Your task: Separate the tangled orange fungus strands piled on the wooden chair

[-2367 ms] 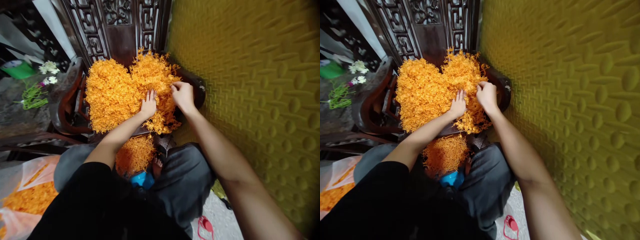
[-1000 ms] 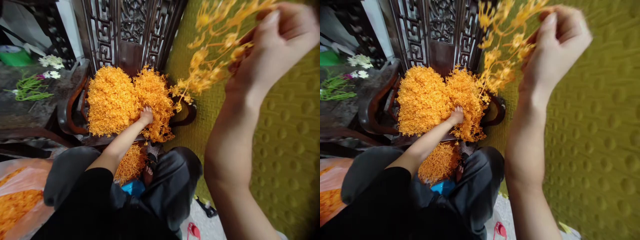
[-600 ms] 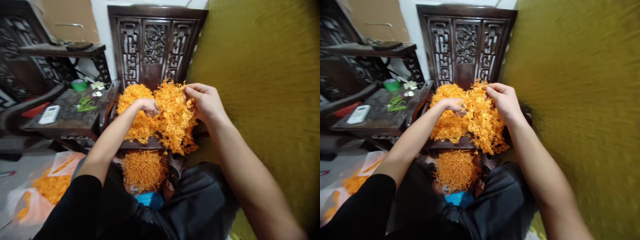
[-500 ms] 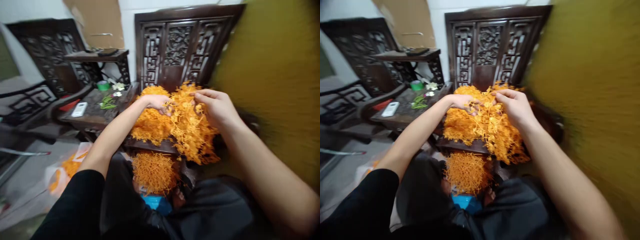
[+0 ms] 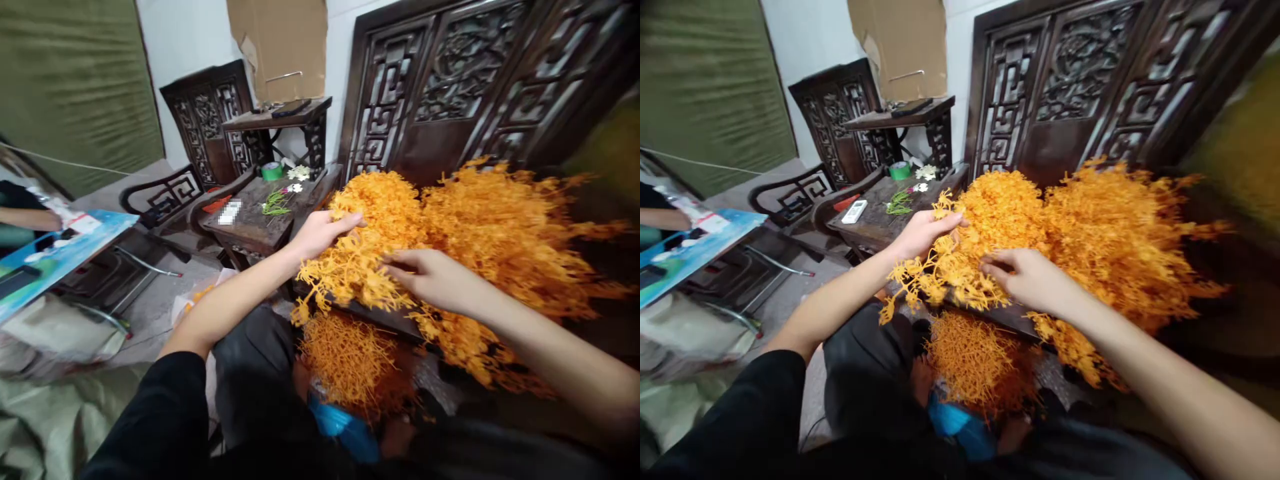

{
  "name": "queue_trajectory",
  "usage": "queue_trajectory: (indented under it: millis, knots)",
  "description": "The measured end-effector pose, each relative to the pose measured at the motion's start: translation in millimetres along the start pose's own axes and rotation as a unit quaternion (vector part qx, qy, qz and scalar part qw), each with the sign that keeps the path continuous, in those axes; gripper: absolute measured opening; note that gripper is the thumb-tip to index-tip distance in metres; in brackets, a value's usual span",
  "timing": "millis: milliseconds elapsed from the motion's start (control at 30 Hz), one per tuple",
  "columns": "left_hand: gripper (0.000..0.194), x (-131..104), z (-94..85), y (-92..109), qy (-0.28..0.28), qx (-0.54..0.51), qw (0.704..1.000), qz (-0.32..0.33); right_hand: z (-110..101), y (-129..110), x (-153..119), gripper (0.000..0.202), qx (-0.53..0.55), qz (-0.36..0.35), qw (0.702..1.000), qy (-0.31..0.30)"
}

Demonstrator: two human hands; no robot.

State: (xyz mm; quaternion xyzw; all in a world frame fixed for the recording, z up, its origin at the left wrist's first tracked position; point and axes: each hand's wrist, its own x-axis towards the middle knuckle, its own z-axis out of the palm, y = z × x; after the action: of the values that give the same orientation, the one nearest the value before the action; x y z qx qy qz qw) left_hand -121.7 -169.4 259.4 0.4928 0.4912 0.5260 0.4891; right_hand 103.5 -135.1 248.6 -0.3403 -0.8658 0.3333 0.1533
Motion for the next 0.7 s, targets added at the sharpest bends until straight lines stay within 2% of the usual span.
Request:
queue_trajectory:
  millis: [67,133,267,333,400,433,500,567,633,700]
  knots:
    - [0.037,0.5,-2.3,-3.0,0.009,-0.041,0.997,-0.06,-0.8,-4.0,-5.9,0.037,-0.036,-0.012,0.999,-0.005]
    - [0.039,3.0,-3.1,-6.0,0.003,-0.053,0.996,-0.073,-5.6,-5.3,-10.7,0.037,-0.06,-0.021,0.998,0.02]
    - [0.037,9.9,-0.3,-10.1,-0.079,0.022,0.997,0.014,-18.6,2.9,-17.8,0.033,-0.061,-0.05,0.994,0.075]
    - [0.038,12.2,5.2,-11.1,-0.134,0.06,0.987,0.058,-22.2,5.5,-19.5,0.042,-0.012,-0.041,0.988,0.147]
    - [0.039,13.6,13.5,-11.5,-0.176,0.083,0.979,0.063,-21.9,3.2,-18.6,0.055,0.079,-0.025,0.974,0.211]
    - [0.04,14.1,18.3,-11.4,-0.19,0.087,0.976,0.058,-20.6,0.8,-16.9,0.056,0.129,-0.024,0.966,0.223]
    - [0.041,14.7,27.5,-10.5,-0.211,0.087,0.972,0.049,-18.5,-3.0,-11.6,0.045,0.201,-0.032,0.953,0.225]
    - [0.04,14.6,34.1,-7.9,-0.221,0.079,0.971,0.043,-21.7,-1.3,-5.6,0.029,0.221,-0.03,0.944,0.243]
    - [0.04,13.7,36.9,-3.8,-0.216,0.058,0.974,0.029,-32.8,8.2,-1.5,0.023,0.217,-0.02,0.92,0.325]
    - [0.04,12.1,36.5,0.5,-0.212,0.047,0.976,0.017,-48.1,23.1,0.1,0.021,0.238,-0.016,0.871,0.43]
